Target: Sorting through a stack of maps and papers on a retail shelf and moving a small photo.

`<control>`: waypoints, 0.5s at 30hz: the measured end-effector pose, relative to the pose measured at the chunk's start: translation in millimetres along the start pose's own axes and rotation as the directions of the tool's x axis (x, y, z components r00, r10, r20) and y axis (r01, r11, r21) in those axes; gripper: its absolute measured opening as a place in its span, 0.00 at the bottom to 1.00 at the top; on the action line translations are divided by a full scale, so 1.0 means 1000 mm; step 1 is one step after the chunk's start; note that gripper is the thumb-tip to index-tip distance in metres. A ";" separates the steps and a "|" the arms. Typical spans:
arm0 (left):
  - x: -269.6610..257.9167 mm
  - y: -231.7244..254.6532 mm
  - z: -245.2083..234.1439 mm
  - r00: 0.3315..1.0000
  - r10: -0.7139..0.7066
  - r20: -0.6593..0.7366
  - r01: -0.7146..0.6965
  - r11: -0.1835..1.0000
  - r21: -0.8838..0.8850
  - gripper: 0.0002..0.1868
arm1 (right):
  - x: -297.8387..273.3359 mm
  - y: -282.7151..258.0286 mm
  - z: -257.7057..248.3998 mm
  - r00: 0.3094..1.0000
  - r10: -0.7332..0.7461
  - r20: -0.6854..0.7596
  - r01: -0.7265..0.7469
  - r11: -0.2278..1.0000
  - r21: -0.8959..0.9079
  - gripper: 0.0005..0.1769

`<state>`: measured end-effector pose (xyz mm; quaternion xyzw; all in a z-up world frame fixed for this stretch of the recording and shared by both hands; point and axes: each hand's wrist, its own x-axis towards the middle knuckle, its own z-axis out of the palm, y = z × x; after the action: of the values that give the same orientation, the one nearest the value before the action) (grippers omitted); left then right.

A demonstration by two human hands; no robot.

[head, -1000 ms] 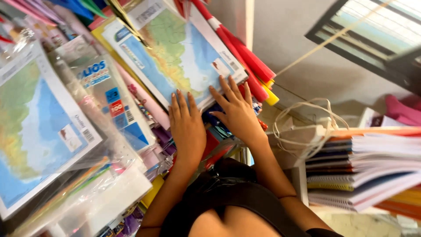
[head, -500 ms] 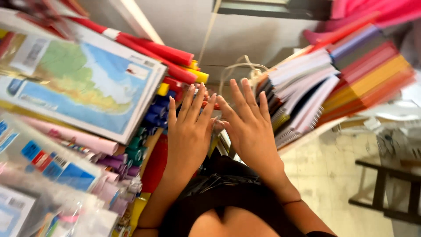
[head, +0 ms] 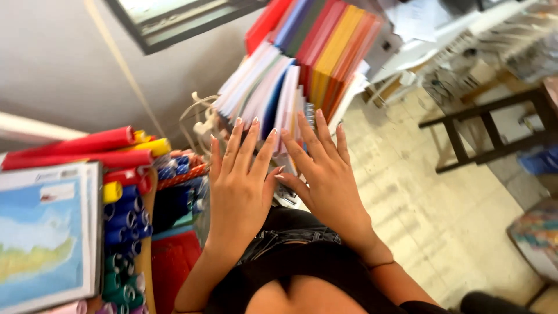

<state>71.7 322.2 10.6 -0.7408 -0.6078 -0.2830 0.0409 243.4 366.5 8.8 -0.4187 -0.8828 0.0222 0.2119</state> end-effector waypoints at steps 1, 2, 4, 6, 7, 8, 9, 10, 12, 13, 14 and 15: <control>0.005 0.003 0.002 0.999 0.034 0.009 -0.034 0.999 -0.015 0.28 | -0.004 0.002 -0.003 0.999 0.034 -0.012 -0.034 0.999 -0.013 0.34; 0.009 0.007 0.004 0.998 0.059 0.021 -0.059 0.998 -0.032 0.29 | -0.008 0.005 -0.006 0.998 0.060 -0.012 -0.060 0.998 -0.021 0.34; 0.016 0.013 0.010 0.993 0.113 0.046 -0.109 0.992 -0.066 0.30 | -0.016 0.009 -0.011 0.993 0.118 -0.018 -0.119 0.992 -0.037 0.34; 0.022 0.019 0.014 0.984 0.168 0.067 -0.161 0.982 -0.097 0.32 | -0.023 0.011 -0.015 0.980 0.186 -0.066 -0.189 0.981 -0.038 0.35; 0.022 0.022 0.017 0.978 0.194 0.077 -0.184 0.976 -0.113 0.32 | -0.028 0.012 -0.017 0.974 0.215 -0.073 -0.218 0.975 -0.045 0.35; 0.024 0.024 0.020 0.972 0.220 0.085 -0.209 0.970 -0.122 0.31 | -0.032 0.013 -0.019 0.968 0.234 -0.086 -0.239 0.969 -0.058 0.36; 0.026 0.026 0.022 0.965 0.247 0.092 -0.234 0.963 -0.132 0.30 | -0.035 0.014 -0.020 0.963 0.253 -0.099 -0.260 0.963 -0.071 0.36; 0.027 0.028 0.024 0.958 0.269 0.098 -0.254 0.956 -0.147 0.30 | -0.040 0.014 -0.022 0.955 0.276 -0.106 -0.285 0.955 -0.079 0.36; 0.027 0.033 0.028 0.943 0.309 0.125 -0.288 0.945 -0.156 0.33 | -0.048 0.014 -0.025 0.944 0.313 -0.109 -0.323 0.942 -0.090 0.35; 0.027 0.037 0.029 0.935 0.329 0.132 -0.306 0.937 -0.170 0.33 | -0.053 0.014 -0.026 0.935 0.335 -0.114 -0.346 0.933 -0.095 0.35; 0.028 0.040 0.030 0.928 0.346 0.135 -0.318 0.929 -0.191 0.33 | -0.058 0.015 -0.027 0.929 0.350 -0.118 -0.361 0.927 -0.097 0.36; 0.028 0.044 0.031 0.922 0.363 0.138 -0.330 0.920 -0.211 0.33 | -0.062 0.015 -0.028 0.923 0.365 -0.122 -0.377 0.921 -0.098 0.36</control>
<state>126.4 348.0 10.8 -0.8594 -0.4390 -0.2602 -0.0314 300.4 325.9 8.3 -0.5907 -0.7754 -0.0121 0.2228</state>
